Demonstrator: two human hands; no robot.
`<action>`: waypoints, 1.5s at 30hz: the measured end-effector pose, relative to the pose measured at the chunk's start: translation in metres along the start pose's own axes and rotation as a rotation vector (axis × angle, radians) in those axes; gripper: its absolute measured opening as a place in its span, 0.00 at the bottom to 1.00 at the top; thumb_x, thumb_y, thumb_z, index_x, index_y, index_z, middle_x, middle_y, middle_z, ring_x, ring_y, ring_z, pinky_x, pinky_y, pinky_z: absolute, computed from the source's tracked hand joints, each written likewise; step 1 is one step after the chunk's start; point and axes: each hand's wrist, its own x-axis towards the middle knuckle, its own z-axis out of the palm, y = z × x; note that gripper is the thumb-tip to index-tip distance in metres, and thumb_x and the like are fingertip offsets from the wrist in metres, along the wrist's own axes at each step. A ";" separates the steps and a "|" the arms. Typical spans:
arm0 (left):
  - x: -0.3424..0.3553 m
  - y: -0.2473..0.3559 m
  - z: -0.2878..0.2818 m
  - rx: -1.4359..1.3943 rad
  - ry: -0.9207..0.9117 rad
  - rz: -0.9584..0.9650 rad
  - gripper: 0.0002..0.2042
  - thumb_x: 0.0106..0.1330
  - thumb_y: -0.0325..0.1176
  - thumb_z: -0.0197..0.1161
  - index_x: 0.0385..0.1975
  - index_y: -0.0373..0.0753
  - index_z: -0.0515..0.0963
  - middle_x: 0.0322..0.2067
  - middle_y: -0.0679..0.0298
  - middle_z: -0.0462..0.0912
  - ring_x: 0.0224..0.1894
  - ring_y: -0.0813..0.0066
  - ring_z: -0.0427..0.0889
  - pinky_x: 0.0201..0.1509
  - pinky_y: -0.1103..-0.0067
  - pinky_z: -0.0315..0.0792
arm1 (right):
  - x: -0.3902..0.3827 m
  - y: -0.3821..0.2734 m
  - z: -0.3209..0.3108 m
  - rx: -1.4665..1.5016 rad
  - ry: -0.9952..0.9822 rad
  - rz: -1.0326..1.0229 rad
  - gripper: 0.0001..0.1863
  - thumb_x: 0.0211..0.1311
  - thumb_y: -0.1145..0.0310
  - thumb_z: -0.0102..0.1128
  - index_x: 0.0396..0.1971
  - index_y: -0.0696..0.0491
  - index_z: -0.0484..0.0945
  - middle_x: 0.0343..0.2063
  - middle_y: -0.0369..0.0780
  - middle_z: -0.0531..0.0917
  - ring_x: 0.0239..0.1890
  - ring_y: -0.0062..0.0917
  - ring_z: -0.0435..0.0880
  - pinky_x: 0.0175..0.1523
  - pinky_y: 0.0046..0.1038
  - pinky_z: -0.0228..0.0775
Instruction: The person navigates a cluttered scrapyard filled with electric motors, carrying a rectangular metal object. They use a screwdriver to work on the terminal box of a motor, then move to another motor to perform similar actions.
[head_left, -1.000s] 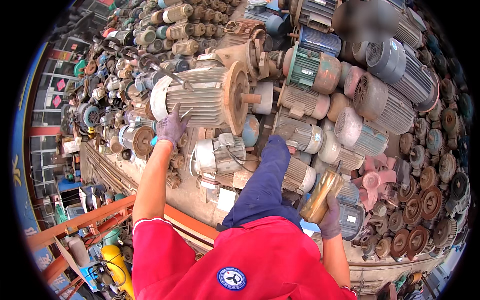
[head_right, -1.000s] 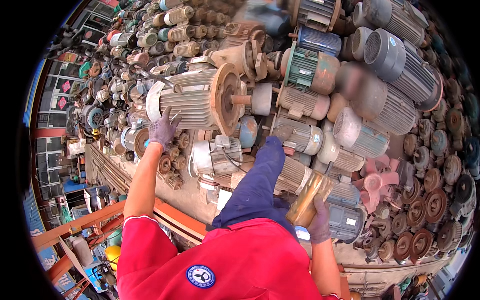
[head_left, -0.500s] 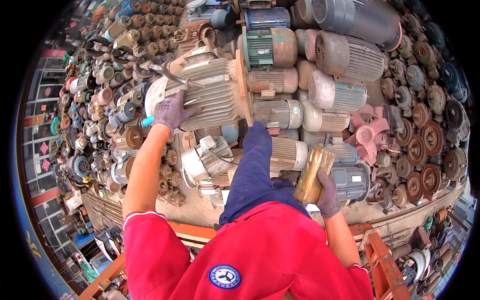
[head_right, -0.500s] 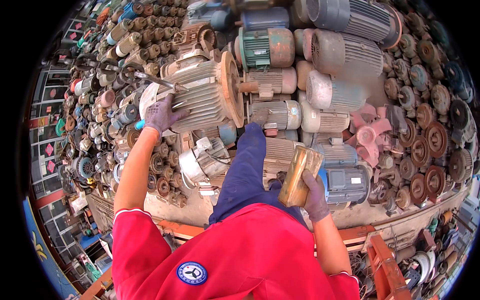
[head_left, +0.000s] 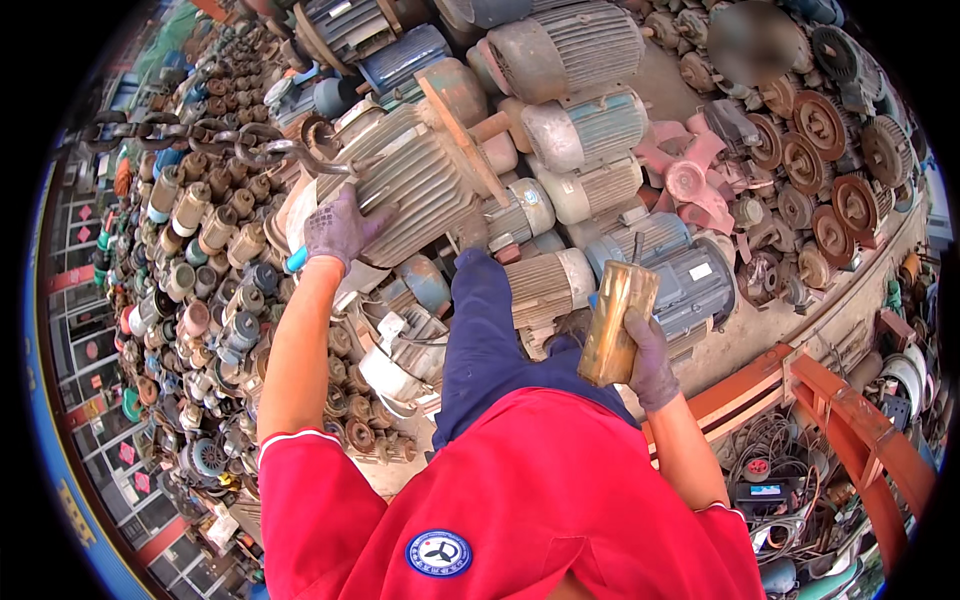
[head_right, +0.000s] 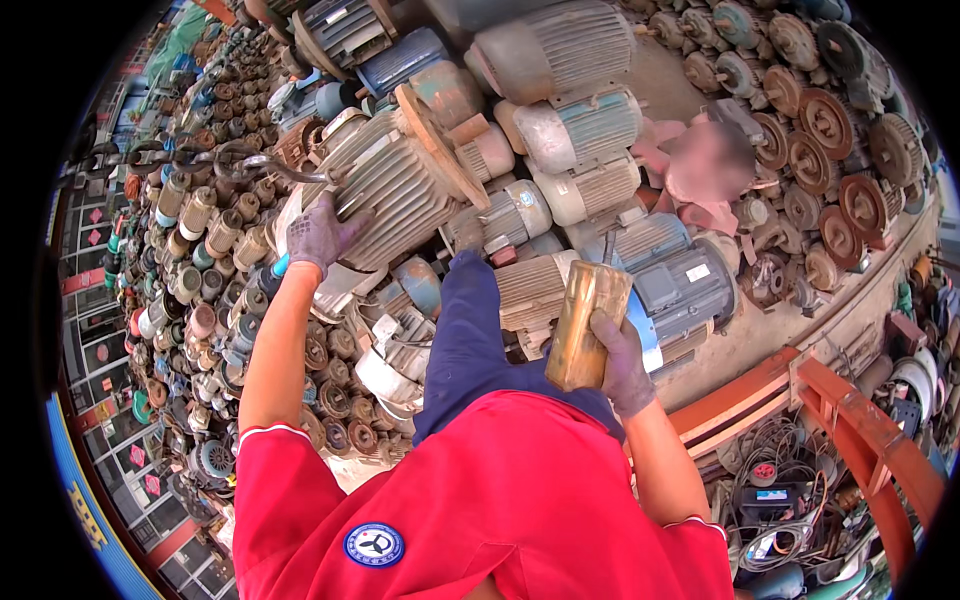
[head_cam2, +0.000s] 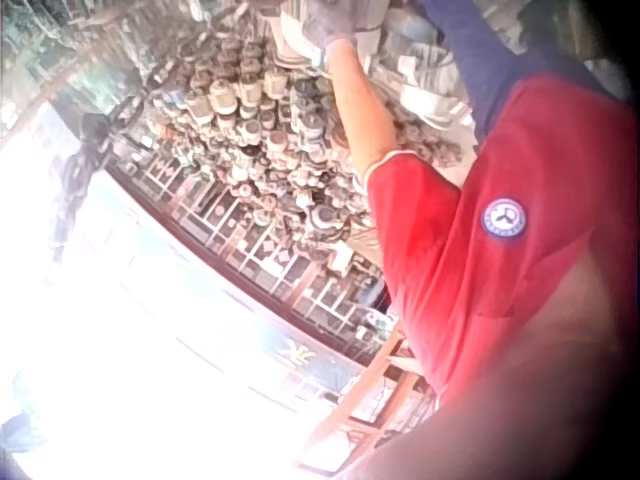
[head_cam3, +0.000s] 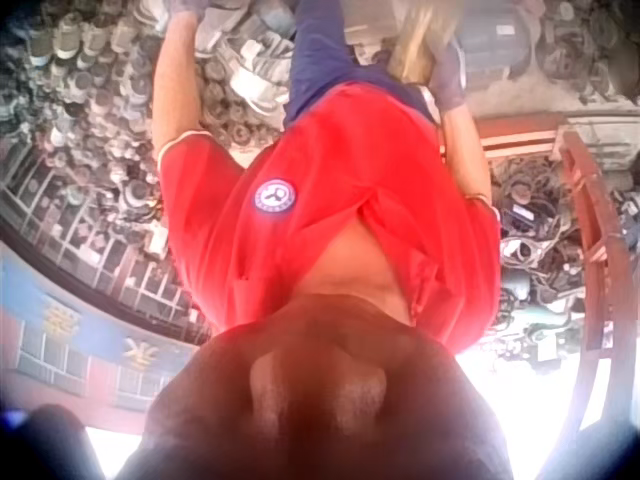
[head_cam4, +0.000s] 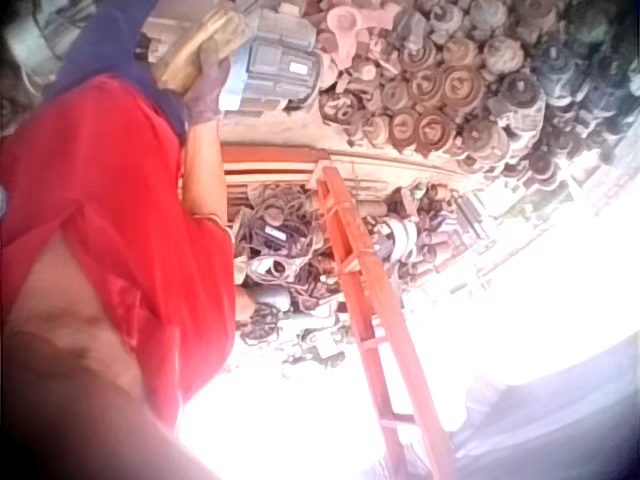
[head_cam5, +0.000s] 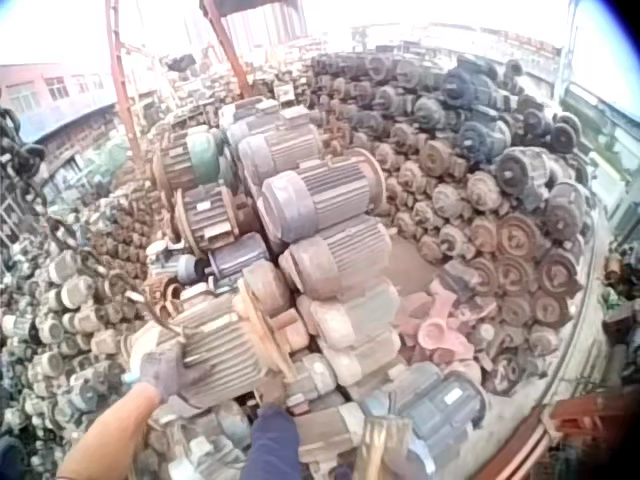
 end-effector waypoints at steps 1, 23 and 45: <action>0.003 0.012 -0.005 0.012 -0.001 -0.005 0.37 0.62 0.67 0.65 0.50 0.34 0.76 0.39 0.43 0.88 0.43 0.44 0.89 0.49 0.57 0.79 | -0.003 0.000 -0.007 0.013 -0.007 -0.005 0.31 0.72 0.53 0.58 0.63 0.62 0.69 0.47 0.48 0.84 0.47 0.34 0.88 0.53 0.36 0.83; 0.037 0.105 0.021 -0.044 -0.030 -0.010 0.36 0.61 0.65 0.69 0.47 0.32 0.76 0.43 0.41 0.87 0.48 0.39 0.85 0.55 0.56 0.77 | -0.032 0.007 -0.111 0.213 0.211 -0.059 0.27 0.81 0.49 0.44 0.64 0.57 0.72 0.51 0.44 0.84 0.49 0.33 0.86 0.56 0.37 0.81; -0.003 0.187 0.092 -0.291 -0.099 0.028 0.36 0.69 0.61 0.61 0.64 0.36 0.74 0.37 0.44 0.89 0.44 0.46 0.89 0.51 0.57 0.80 | -0.008 0.033 -0.102 0.160 0.166 0.130 0.29 0.78 0.50 0.50 0.64 0.58 0.72 0.50 0.45 0.84 0.50 0.34 0.86 0.57 0.37 0.80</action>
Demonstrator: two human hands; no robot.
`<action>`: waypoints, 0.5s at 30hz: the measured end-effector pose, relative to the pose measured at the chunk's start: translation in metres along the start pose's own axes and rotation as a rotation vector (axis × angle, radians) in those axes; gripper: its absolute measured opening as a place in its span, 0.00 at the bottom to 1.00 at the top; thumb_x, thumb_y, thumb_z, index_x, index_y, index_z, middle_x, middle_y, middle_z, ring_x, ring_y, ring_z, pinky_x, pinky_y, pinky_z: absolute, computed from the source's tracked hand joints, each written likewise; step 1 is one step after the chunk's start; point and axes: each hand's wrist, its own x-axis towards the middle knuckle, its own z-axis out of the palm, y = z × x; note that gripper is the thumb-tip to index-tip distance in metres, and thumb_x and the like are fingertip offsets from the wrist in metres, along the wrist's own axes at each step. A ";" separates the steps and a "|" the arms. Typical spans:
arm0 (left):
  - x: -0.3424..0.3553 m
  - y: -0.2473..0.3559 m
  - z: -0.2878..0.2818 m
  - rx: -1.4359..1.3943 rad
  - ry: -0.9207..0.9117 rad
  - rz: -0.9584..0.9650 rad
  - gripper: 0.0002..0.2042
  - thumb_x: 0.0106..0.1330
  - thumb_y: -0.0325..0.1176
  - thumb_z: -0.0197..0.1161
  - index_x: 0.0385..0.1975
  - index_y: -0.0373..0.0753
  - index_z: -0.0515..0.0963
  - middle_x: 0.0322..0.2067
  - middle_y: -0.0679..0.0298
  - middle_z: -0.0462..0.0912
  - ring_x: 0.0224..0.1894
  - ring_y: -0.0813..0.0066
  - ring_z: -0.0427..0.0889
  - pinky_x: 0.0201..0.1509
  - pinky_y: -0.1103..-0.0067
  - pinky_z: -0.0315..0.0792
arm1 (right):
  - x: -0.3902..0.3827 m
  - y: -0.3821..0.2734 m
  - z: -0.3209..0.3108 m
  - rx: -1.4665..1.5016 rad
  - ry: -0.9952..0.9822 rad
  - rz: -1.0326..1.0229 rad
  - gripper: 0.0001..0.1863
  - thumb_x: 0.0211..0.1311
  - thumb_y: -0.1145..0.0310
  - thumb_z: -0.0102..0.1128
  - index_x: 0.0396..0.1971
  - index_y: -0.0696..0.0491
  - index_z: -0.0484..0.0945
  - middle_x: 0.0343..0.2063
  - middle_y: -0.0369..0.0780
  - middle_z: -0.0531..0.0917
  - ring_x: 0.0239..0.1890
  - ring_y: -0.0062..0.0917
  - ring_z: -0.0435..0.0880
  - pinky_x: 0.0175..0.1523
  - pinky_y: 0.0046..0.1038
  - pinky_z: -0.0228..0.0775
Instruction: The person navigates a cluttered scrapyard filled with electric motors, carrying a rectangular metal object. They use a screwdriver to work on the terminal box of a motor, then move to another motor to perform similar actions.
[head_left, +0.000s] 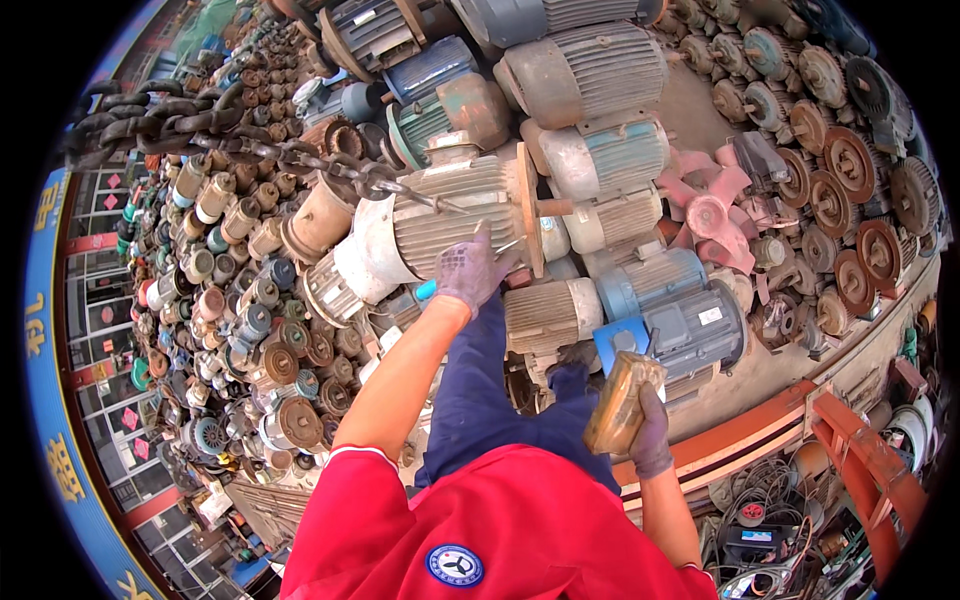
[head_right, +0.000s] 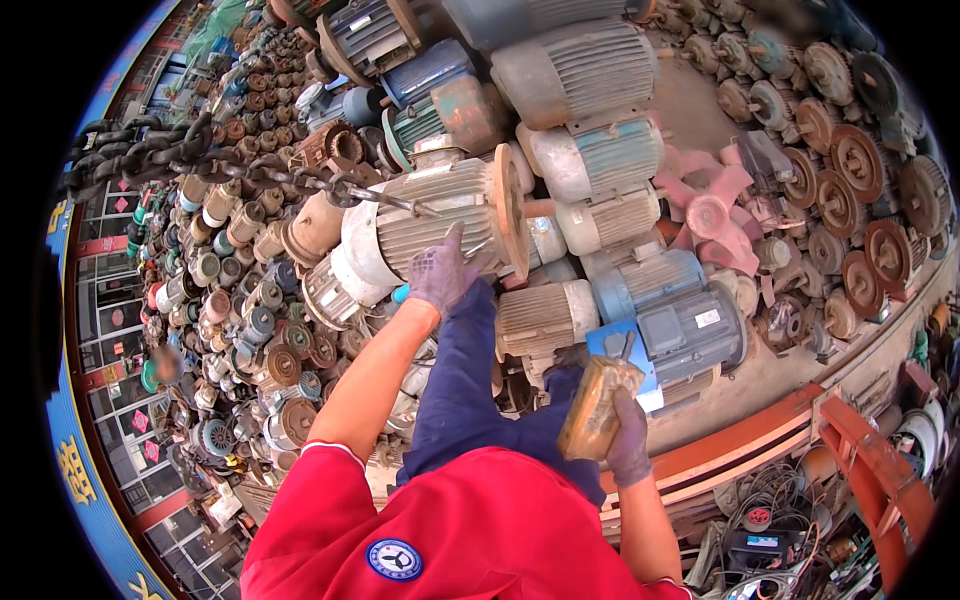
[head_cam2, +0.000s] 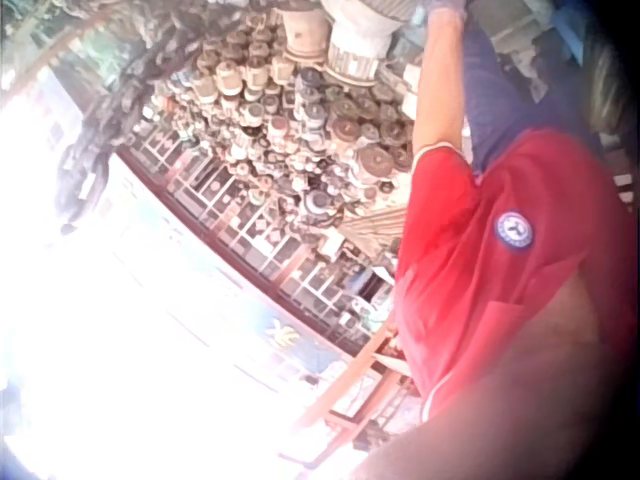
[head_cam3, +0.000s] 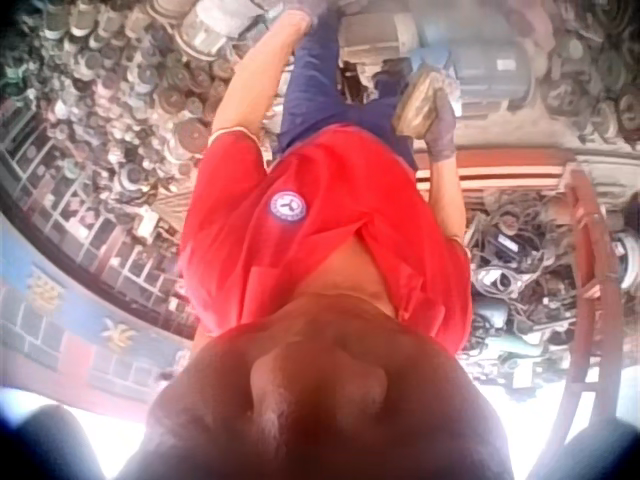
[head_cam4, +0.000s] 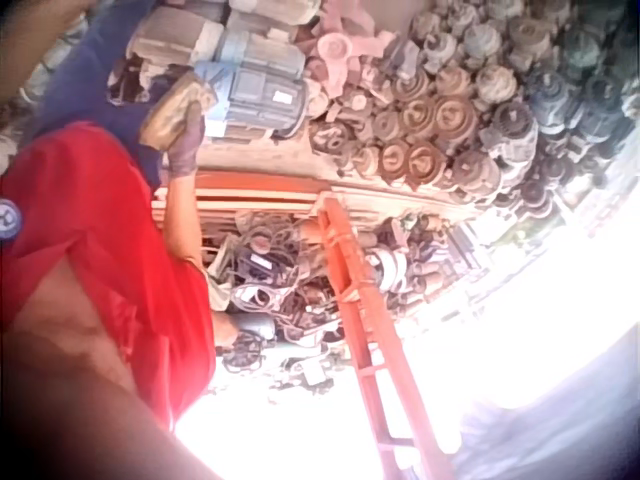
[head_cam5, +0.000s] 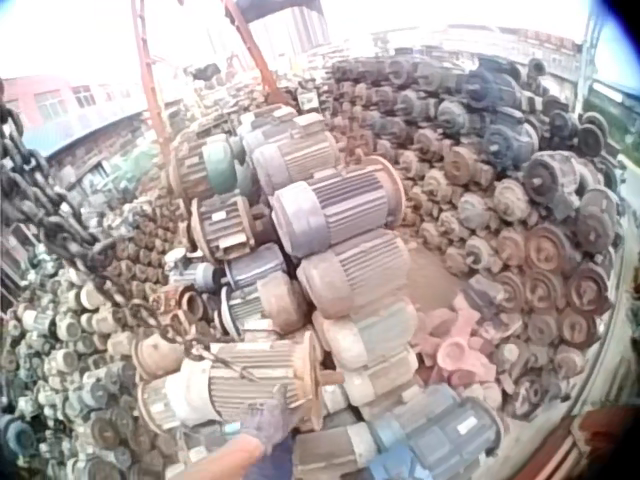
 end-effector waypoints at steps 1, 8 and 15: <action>0.009 0.015 -0.001 -0.022 -0.029 -0.007 0.34 0.69 0.60 0.62 0.61 0.35 0.75 0.37 0.44 0.89 0.44 0.46 0.89 0.50 0.57 0.80 | 0.002 0.001 -0.001 -0.025 0.001 -0.002 0.28 0.79 0.49 0.48 0.64 0.57 0.72 0.50 0.45 0.84 0.50 0.34 0.86 0.56 0.38 0.81; 0.051 0.029 0.022 0.000 -0.008 0.029 0.19 0.71 0.47 0.62 0.48 0.36 0.78 0.37 0.47 0.89 0.44 0.48 0.89 0.48 0.57 0.80 | -0.006 0.008 0.007 -0.015 0.044 -0.031 0.29 0.80 0.48 0.43 0.64 0.56 0.71 0.50 0.45 0.84 0.49 0.35 0.86 0.56 0.39 0.81; 0.015 0.010 0.024 0.099 -0.184 0.148 0.23 0.70 0.50 0.63 0.49 0.34 0.76 0.36 0.45 0.88 0.41 0.45 0.88 0.45 0.56 0.80 | 0.001 0.013 0.000 -0.047 -0.031 0.096 0.29 0.79 0.48 0.46 0.65 0.56 0.71 0.51 0.44 0.84 0.51 0.34 0.86 0.57 0.38 0.80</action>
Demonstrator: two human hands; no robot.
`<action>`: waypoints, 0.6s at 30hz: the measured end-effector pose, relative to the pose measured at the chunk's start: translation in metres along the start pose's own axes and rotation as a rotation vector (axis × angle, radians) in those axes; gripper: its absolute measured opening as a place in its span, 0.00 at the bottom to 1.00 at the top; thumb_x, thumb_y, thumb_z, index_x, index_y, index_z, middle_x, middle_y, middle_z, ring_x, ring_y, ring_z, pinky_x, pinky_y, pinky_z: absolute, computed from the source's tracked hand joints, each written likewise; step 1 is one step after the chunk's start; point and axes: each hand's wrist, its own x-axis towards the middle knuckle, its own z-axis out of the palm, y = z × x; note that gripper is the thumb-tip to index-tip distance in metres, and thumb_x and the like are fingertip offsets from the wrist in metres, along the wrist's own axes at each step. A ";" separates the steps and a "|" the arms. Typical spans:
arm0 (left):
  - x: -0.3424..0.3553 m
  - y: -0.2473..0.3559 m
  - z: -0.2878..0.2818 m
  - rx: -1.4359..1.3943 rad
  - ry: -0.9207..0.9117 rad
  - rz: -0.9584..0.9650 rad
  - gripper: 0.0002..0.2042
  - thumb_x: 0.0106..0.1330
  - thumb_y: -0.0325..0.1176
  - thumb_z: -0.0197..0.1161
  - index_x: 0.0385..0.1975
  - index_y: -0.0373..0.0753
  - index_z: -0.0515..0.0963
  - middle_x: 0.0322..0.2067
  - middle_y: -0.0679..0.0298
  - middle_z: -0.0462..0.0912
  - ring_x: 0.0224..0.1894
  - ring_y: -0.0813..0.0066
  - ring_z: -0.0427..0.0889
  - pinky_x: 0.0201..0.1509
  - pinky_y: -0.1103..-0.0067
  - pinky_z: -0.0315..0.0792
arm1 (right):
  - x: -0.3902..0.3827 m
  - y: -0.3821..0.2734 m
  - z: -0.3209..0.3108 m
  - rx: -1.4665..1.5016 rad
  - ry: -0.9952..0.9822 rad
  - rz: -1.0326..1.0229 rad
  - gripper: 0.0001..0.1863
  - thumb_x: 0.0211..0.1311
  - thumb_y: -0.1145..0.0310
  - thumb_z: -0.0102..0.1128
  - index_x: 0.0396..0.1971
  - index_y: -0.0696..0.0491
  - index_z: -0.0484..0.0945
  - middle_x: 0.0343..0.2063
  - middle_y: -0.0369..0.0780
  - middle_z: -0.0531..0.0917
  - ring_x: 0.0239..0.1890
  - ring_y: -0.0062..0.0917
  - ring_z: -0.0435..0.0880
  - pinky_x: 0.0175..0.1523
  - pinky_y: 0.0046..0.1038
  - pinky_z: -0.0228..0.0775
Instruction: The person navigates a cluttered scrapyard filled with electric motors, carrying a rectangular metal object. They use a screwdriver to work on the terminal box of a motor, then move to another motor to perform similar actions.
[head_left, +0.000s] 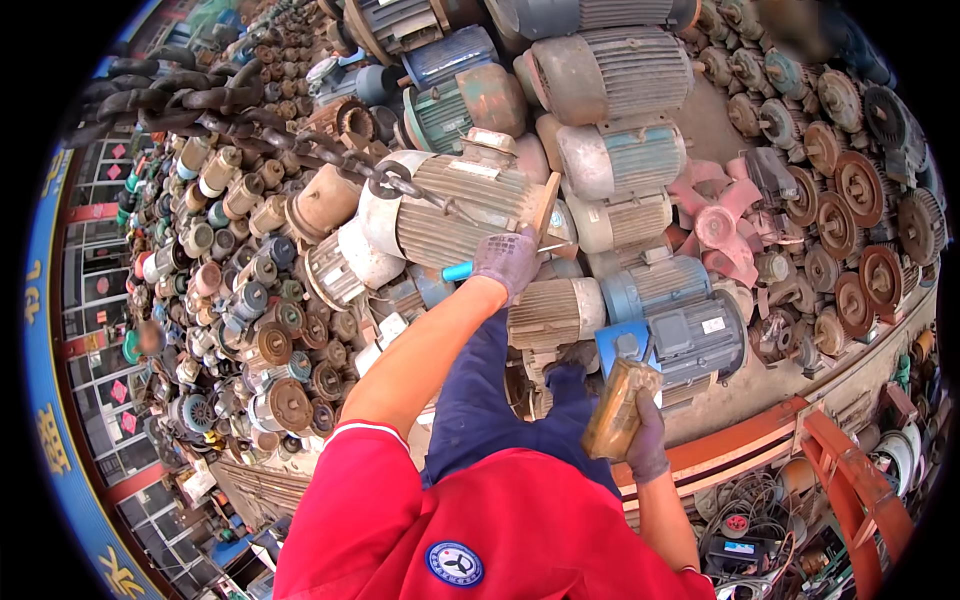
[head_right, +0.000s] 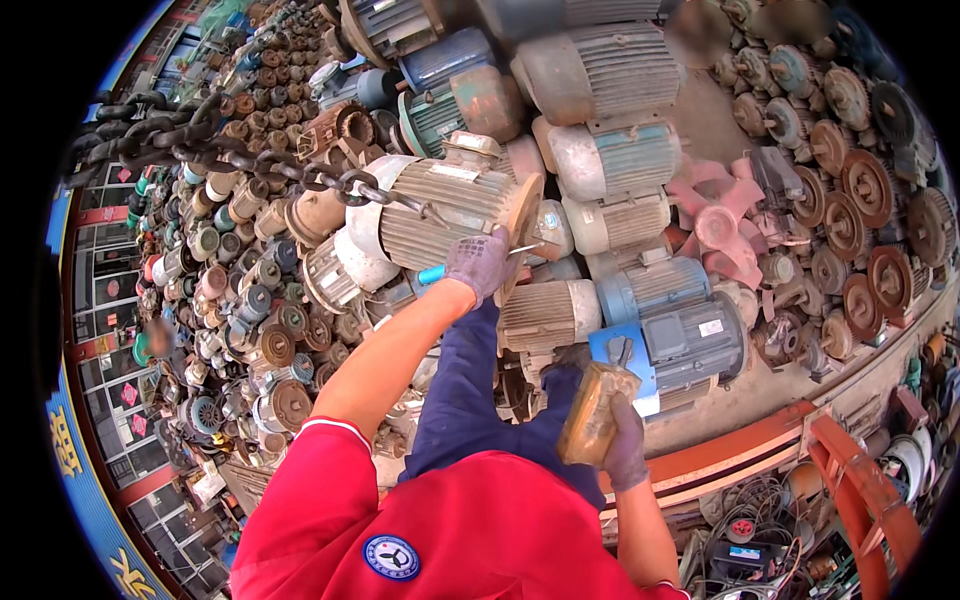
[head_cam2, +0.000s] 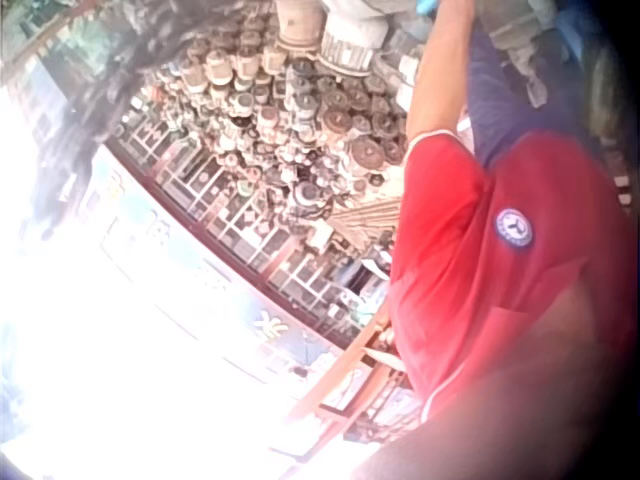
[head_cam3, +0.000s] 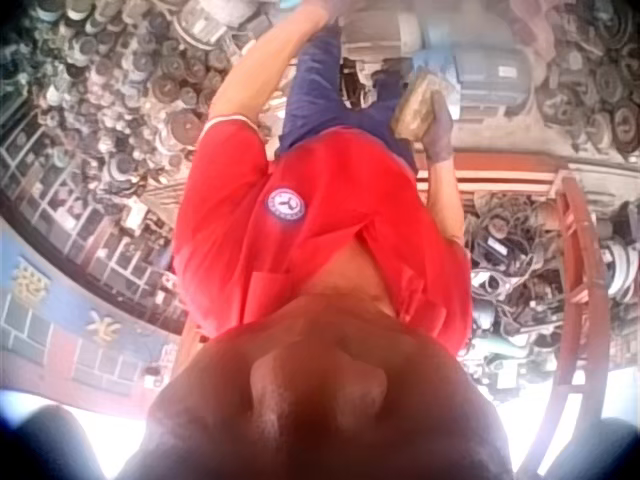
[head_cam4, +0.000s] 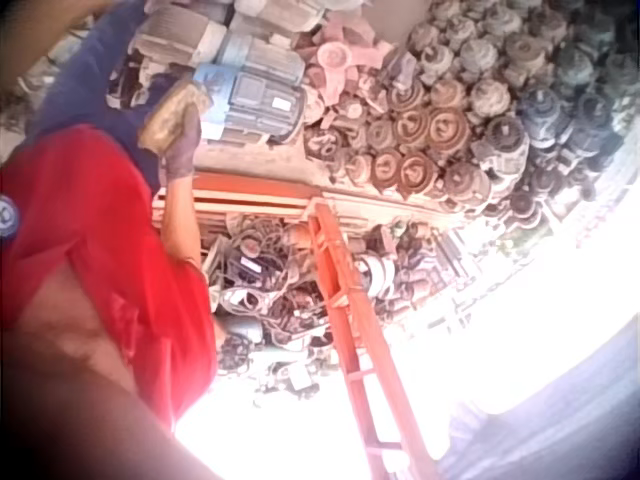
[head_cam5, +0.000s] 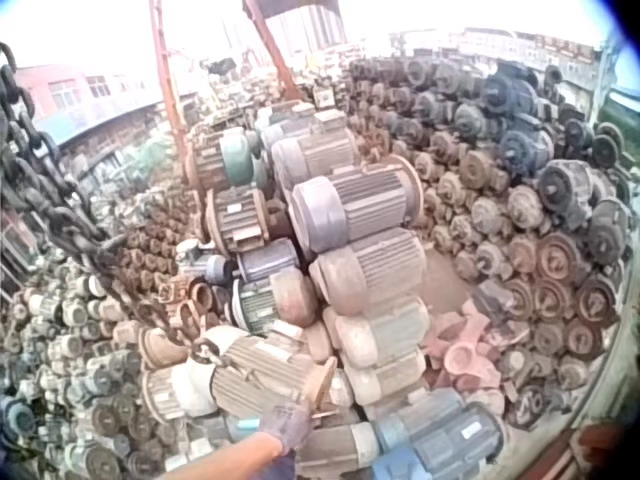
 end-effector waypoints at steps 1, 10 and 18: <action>-0.011 -0.003 0.000 0.024 0.021 0.003 0.15 0.69 0.40 0.60 0.47 0.35 0.77 0.35 0.48 0.89 0.41 0.48 0.89 0.47 0.58 0.80 | 0.002 -0.001 0.007 0.000 -0.007 -0.002 0.29 0.79 0.47 0.46 0.65 0.55 0.71 0.51 0.44 0.84 0.51 0.34 0.86 0.57 0.38 0.80; -0.087 -0.063 0.025 0.195 -0.041 0.127 0.18 0.71 0.42 0.59 0.54 0.36 0.75 0.31 0.47 0.87 0.38 0.48 0.89 0.42 0.57 0.79 | 0.013 -0.008 0.010 -0.018 -0.054 -0.024 0.28 0.78 0.47 0.51 0.66 0.53 0.71 0.52 0.43 0.84 0.51 0.33 0.85 0.58 0.38 0.80; -0.179 -0.114 0.069 -0.641 0.439 -0.621 0.27 0.67 0.56 0.64 0.48 0.34 0.84 0.29 0.50 0.88 0.36 0.52 0.89 0.41 0.58 0.76 | 0.015 -0.009 0.012 0.029 -0.064 0.007 0.28 0.78 0.47 0.51 0.66 0.52 0.71 0.52 0.42 0.84 0.52 0.33 0.85 0.59 0.38 0.80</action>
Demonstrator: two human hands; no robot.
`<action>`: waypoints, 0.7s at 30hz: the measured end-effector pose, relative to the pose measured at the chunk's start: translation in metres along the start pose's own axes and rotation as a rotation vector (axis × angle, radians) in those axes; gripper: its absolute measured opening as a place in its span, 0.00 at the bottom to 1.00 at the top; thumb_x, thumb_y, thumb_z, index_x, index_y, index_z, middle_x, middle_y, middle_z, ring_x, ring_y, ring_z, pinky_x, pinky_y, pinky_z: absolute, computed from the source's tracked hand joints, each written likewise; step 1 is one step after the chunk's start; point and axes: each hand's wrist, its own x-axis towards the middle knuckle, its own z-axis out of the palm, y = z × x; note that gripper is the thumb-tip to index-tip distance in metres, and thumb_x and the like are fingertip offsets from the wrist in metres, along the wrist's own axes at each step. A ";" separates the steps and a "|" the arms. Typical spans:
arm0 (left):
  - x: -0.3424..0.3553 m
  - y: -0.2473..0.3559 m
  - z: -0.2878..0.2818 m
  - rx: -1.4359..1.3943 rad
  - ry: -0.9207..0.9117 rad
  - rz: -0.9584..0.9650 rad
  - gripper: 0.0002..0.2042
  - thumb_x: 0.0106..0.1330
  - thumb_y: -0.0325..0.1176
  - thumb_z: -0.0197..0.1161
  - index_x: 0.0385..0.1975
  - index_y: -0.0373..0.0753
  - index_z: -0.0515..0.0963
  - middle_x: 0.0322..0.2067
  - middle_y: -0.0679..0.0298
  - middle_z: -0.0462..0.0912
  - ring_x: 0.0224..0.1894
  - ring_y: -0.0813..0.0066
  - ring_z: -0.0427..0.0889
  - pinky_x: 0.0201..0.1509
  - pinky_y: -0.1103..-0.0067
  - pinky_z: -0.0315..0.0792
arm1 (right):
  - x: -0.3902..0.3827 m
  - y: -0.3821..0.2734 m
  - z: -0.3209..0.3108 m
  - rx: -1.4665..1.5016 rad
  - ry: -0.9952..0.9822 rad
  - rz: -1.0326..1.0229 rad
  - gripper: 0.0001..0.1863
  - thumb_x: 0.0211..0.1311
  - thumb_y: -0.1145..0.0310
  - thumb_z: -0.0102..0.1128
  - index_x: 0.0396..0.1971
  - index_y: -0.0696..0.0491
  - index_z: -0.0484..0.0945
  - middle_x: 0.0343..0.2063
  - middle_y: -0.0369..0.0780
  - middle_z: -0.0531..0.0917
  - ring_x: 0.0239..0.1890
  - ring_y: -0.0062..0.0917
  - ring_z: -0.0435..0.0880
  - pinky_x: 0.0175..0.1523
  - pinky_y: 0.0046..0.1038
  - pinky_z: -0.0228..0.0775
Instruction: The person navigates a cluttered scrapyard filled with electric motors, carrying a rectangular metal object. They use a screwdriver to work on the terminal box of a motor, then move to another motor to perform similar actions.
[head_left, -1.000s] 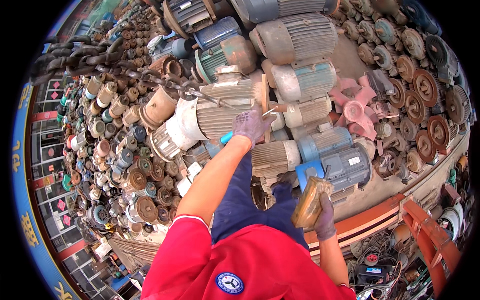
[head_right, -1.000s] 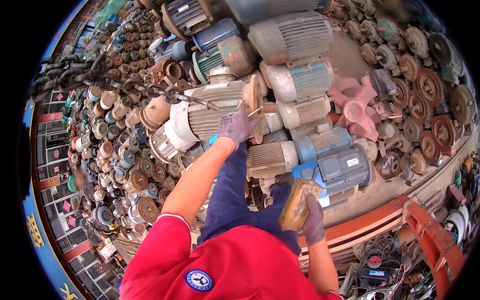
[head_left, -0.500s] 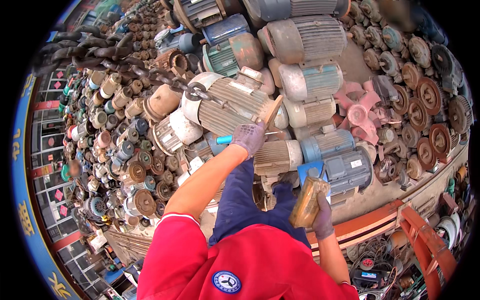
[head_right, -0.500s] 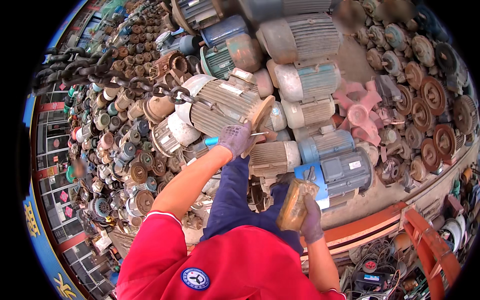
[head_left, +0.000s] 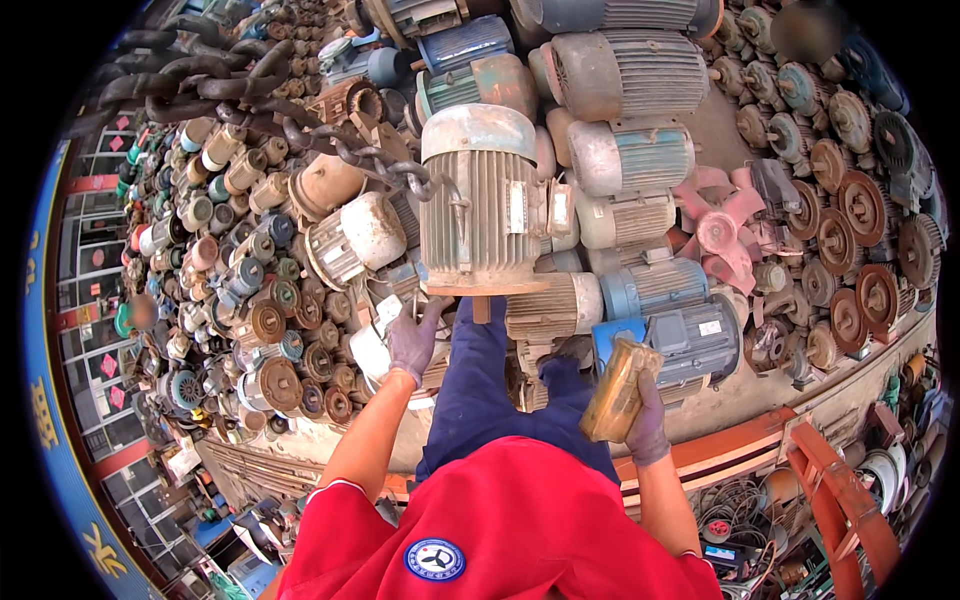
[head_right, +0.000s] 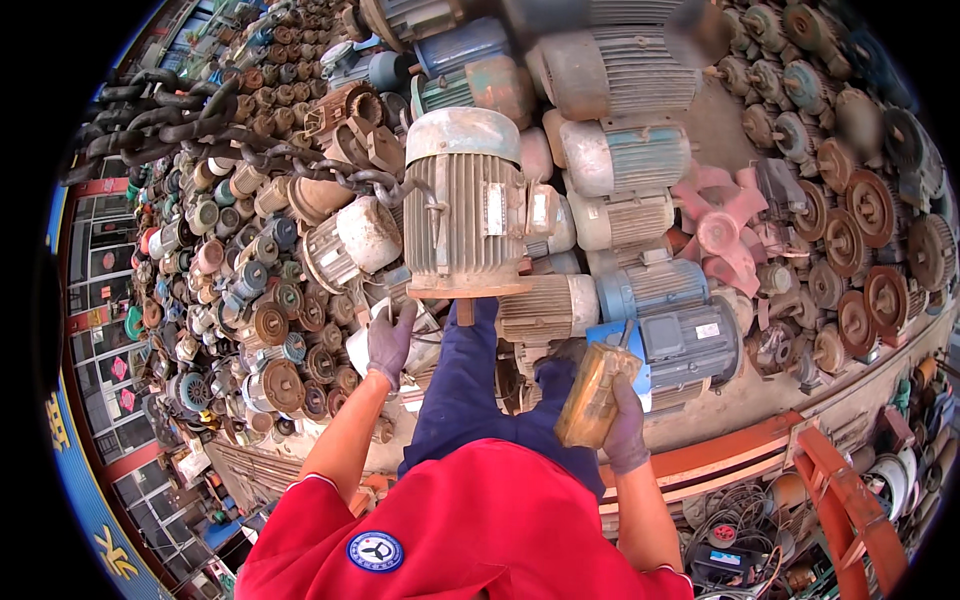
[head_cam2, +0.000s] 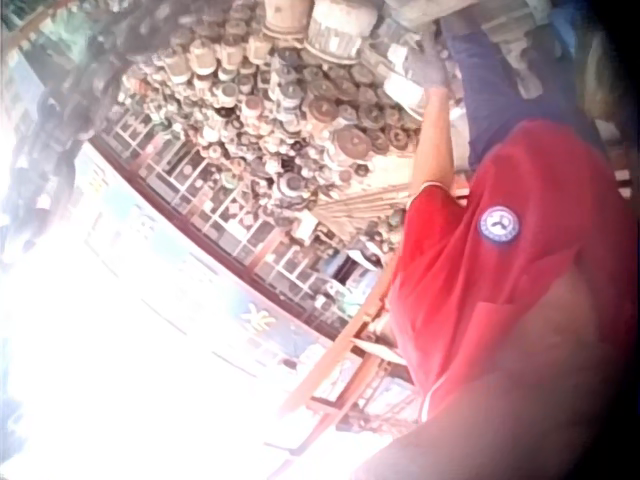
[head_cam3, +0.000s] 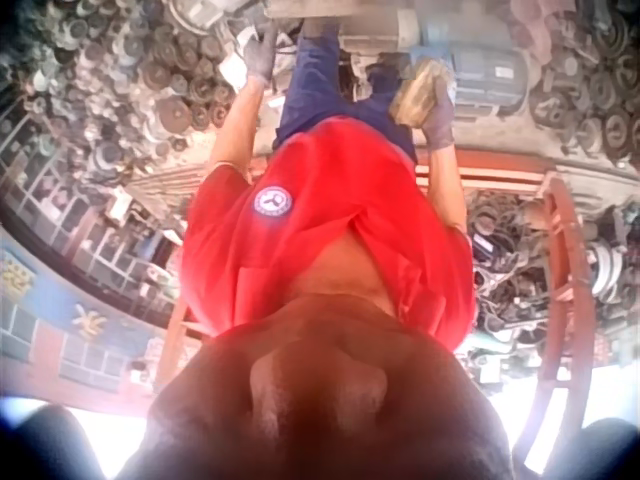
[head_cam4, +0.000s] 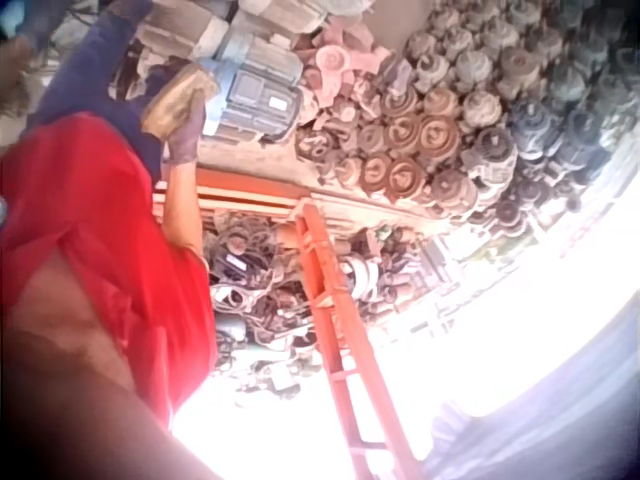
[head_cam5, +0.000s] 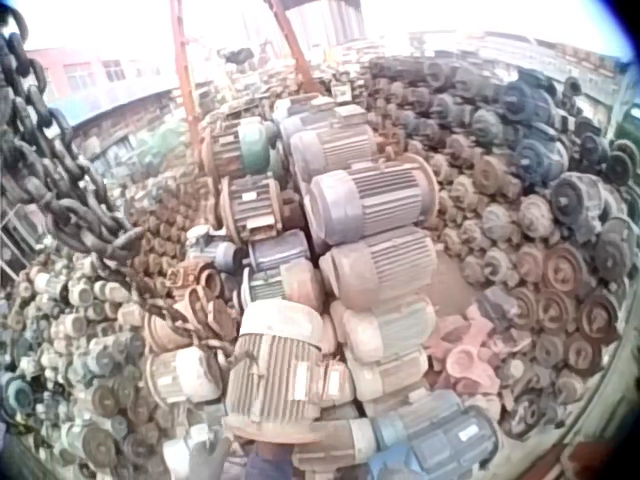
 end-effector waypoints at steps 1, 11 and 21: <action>-0.002 -0.004 0.001 -0.121 0.016 -0.096 0.30 0.65 0.60 0.65 0.41 0.30 0.86 0.28 0.49 0.88 0.35 0.55 0.89 0.42 0.62 0.76 | 0.001 0.000 0.003 -0.008 -0.013 -0.001 0.28 0.78 0.47 0.51 0.66 0.52 0.71 0.52 0.42 0.84 0.52 0.33 0.85 0.59 0.38 0.80; 0.046 0.032 0.041 -0.371 -0.156 -0.240 0.38 0.65 0.63 0.60 0.47 0.23 0.83 0.45 0.34 0.86 0.51 0.38 0.85 0.61 0.56 0.72 | 0.003 -0.016 0.018 -0.039 0.013 -0.099 0.29 0.78 0.45 0.52 0.66 0.51 0.72 0.53 0.40 0.83 0.53 0.31 0.84 0.59 0.37 0.79; 0.152 -0.015 0.033 0.264 -0.047 -0.095 0.38 0.70 0.63 0.49 0.48 0.26 0.84 0.47 0.31 0.83 0.57 0.37 0.82 0.63 0.55 0.72 | -0.003 -0.008 0.014 0.037 0.037 -0.117 0.31 0.77 0.42 0.50 0.66 0.50 0.72 0.54 0.41 0.83 0.54 0.33 0.84 0.59 0.40 0.80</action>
